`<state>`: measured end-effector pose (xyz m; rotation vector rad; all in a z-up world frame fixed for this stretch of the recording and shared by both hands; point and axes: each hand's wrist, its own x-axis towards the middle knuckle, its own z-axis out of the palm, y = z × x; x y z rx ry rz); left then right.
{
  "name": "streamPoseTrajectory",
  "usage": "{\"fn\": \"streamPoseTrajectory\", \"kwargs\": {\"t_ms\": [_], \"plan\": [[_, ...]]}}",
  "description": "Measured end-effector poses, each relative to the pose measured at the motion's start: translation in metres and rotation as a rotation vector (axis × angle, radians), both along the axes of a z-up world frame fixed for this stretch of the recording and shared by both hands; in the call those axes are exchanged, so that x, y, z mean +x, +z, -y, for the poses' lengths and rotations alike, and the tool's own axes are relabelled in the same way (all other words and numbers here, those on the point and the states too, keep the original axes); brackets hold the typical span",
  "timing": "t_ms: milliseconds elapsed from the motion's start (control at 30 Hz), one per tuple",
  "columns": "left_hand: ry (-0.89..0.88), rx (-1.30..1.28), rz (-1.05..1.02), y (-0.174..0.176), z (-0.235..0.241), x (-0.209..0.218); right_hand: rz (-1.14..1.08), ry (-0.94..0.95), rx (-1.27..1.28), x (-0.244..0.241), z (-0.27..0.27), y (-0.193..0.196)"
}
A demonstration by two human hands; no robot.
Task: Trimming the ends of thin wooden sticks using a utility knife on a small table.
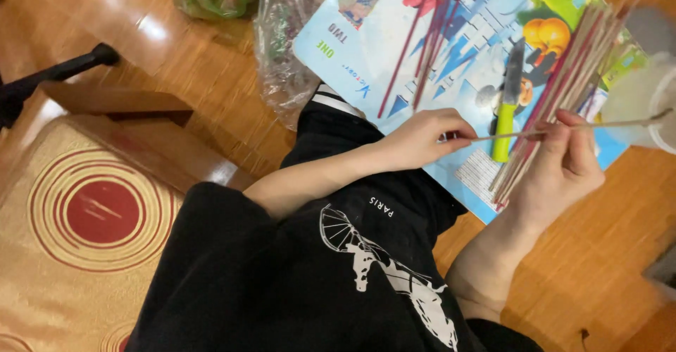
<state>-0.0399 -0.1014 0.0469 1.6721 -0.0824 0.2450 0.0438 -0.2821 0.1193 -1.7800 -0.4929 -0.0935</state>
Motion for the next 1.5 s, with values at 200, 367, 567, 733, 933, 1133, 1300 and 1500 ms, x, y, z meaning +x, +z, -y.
{"fn": "streamPoseTrajectory", "kwargs": {"t_ms": [200,367,567,733,933,1133,1300,1500], "plan": [[0.025,-0.029,-0.036,-0.001,0.002,0.004,0.060,0.103,-0.131,-0.012,-0.003,0.020],[0.082,-0.094,0.002,0.001,-0.008,0.012,-0.033,0.090,-0.059,0.003,0.000,0.012],[0.135,-0.037,-0.032,-0.016,-0.007,0.020,0.172,-0.157,-0.778,0.010,0.031,-0.058],[0.155,0.014,-0.025,-0.017,-0.005,0.019,0.335,-0.572,-0.999,0.015,0.079,-0.082],[0.116,-0.025,-0.104,-0.016,0.000,0.017,0.083,-0.570,-0.739,0.016,0.106,-0.104],[0.117,-0.024,-0.137,-0.018,0.000,0.017,0.119,-0.564,-0.565,0.024,0.092,-0.101],[0.111,-0.037,-0.144,-0.017,0.001,0.017,0.106,-0.578,-0.585,0.042,0.086,-0.106],[0.105,-0.041,-0.156,-0.017,0.001,0.016,0.045,-0.541,-0.632,0.037,0.071,-0.090]]}}
